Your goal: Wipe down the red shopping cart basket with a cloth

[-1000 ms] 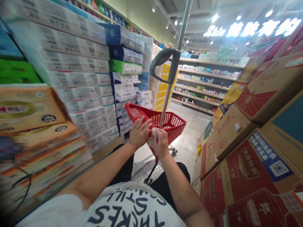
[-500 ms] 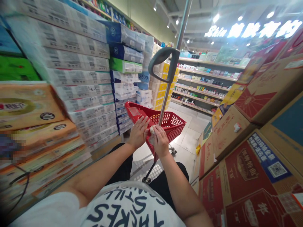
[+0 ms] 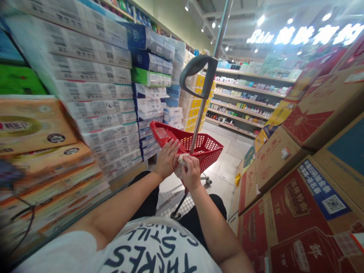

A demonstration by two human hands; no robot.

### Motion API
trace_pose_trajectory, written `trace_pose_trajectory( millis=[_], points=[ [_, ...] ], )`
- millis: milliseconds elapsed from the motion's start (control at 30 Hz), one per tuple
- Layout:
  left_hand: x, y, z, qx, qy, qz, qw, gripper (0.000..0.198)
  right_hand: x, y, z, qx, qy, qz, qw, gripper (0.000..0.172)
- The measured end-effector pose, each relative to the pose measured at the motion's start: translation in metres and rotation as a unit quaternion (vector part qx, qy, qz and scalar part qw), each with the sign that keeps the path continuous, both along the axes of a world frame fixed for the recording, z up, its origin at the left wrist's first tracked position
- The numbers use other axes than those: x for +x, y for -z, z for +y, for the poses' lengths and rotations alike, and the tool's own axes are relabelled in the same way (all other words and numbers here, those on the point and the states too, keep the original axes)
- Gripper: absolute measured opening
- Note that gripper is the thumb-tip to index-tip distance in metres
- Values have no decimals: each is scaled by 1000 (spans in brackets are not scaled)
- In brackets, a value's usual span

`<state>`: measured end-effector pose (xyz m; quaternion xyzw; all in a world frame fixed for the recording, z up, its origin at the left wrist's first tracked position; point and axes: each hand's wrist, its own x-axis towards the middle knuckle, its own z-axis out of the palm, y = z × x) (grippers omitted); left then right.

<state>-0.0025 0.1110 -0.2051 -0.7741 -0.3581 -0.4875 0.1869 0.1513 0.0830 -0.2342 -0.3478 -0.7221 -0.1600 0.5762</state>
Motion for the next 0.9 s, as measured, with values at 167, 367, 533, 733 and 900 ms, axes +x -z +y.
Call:
trace_pose_trajectory(
  millis=[167, 367, 533, 733, 900],
  points=[
    [0, -1, -1, -9, 1, -4, 1000, 45, -3, -5, -1, -25, 6, 29, 999, 29],
    [2, -2, -5, -19, 1, -1, 1000, 44, -3, -12, 2, -7, 4, 5, 1000, 31],
    [3, -2, -6, -20, -2, -3, 1000, 44, 2, -1, 0, -27, 14, 23, 999, 33],
    [5, -1, -12, -48, -11, 7, 999, 44, -4, -18, -1, -6, -7, 7, 1000, 29],
    [3, 0, -13, -60, -13, 11, 998, 45, -5, -5, 1, -12, 17, 41, 999, 29]
  ],
)
